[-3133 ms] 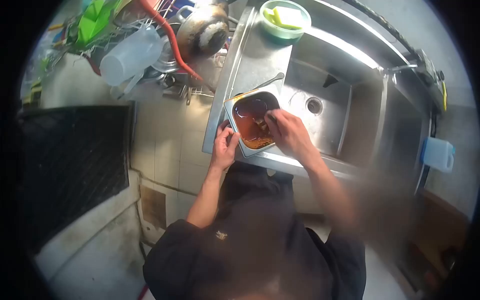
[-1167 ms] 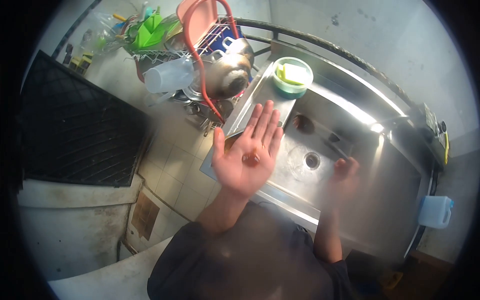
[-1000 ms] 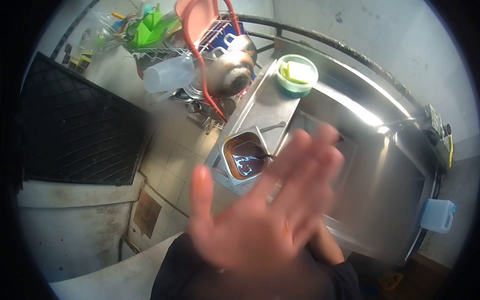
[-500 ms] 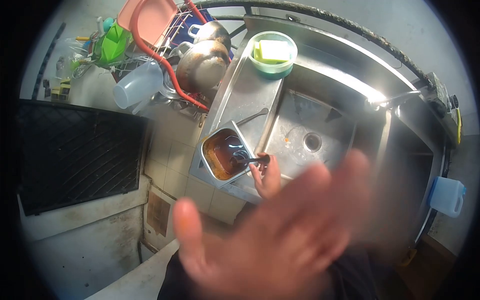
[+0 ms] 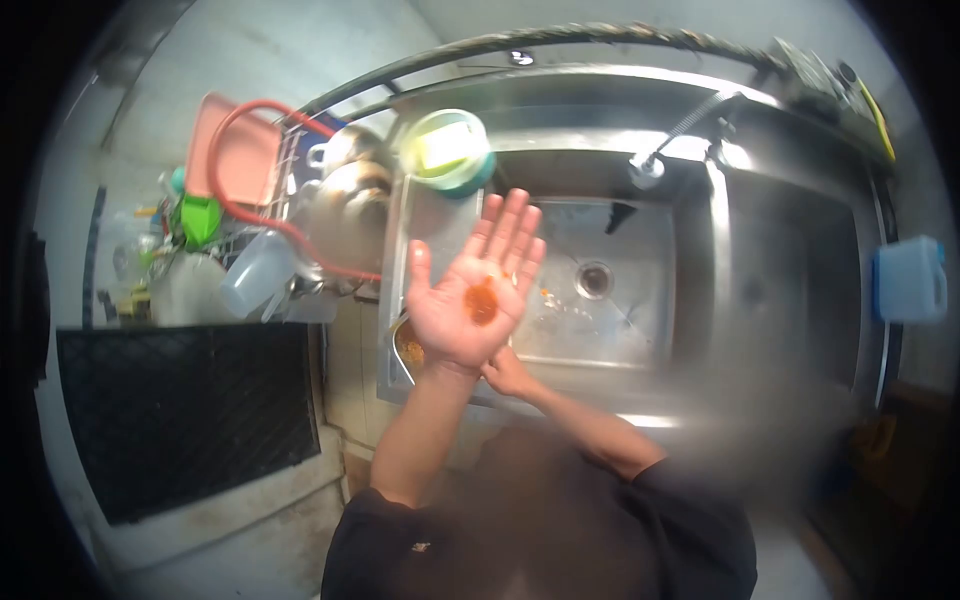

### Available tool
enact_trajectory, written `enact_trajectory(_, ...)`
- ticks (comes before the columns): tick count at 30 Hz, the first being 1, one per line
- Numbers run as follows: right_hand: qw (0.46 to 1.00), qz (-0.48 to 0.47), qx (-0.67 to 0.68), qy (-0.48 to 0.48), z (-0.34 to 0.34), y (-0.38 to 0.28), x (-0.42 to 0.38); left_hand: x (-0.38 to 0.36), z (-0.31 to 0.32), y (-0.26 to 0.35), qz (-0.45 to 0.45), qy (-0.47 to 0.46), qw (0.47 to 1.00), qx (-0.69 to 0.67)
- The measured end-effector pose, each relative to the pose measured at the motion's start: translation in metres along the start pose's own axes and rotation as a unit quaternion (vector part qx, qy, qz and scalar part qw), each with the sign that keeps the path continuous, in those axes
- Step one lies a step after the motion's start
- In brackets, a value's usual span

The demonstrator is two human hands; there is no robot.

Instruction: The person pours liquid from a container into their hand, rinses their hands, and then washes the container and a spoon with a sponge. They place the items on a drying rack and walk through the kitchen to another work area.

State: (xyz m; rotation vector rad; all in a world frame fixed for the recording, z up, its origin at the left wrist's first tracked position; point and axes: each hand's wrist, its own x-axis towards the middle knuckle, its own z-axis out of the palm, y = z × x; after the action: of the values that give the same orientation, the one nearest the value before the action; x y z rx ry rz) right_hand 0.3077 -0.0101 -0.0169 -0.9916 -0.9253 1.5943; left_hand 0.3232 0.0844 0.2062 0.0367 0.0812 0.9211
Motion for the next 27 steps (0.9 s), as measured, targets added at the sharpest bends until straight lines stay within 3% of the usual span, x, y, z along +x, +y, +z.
enact_trajectory(3,1.0,0.005,-0.013,0.025,-0.045,0.002,-0.033,0.012,-0.001,-0.001,0.014,-0.003,0.997,0.08)
enact_trajectory(5,0.989,0.006,-0.126,0.078,-0.08,-0.004,-0.052,0.023,-0.012,0.001,0.017,-0.012,0.992,0.123)
enact_trajectory(7,0.989,-0.003,-0.058,0.137,-0.1,-0.029,-0.066,0.036,-0.025,0.0,0.0,0.002,0.991,0.136)
enact_trajectory(11,0.943,0.019,-0.258,0.211,-0.181,-0.017,-0.086,0.079,-0.087,-0.01,-0.036,0.01,0.986,0.16)
enact_trajectory(15,0.948,0.058,-0.19,0.248,-0.262,0.048,-0.071,0.11,-0.201,-0.019,-0.067,0.152,0.982,0.09)
enact_trajectory(17,0.952,0.094,-0.136,0.259,-0.299,0.091,-0.061,0.106,-0.219,-0.031,-0.086,0.15,0.984,0.053)
enact_trajectory(23,0.96,0.17,-0.053,0.214,-0.333,0.133,-0.063,0.098,-0.196,-0.055,-0.066,0.124,0.99,0.008)
enact_trajectory(25,0.949,0.2,0.044,0.24,-0.321,0.121,-0.067,0.097,-0.177,-0.059,-0.059,0.113,0.992,0.012)
enact_trajectory(27,0.944,0.215,0.058,0.245,-0.325,0.153,-0.067,0.096,-0.156,-0.064,-0.061,0.086,0.994,0.033)
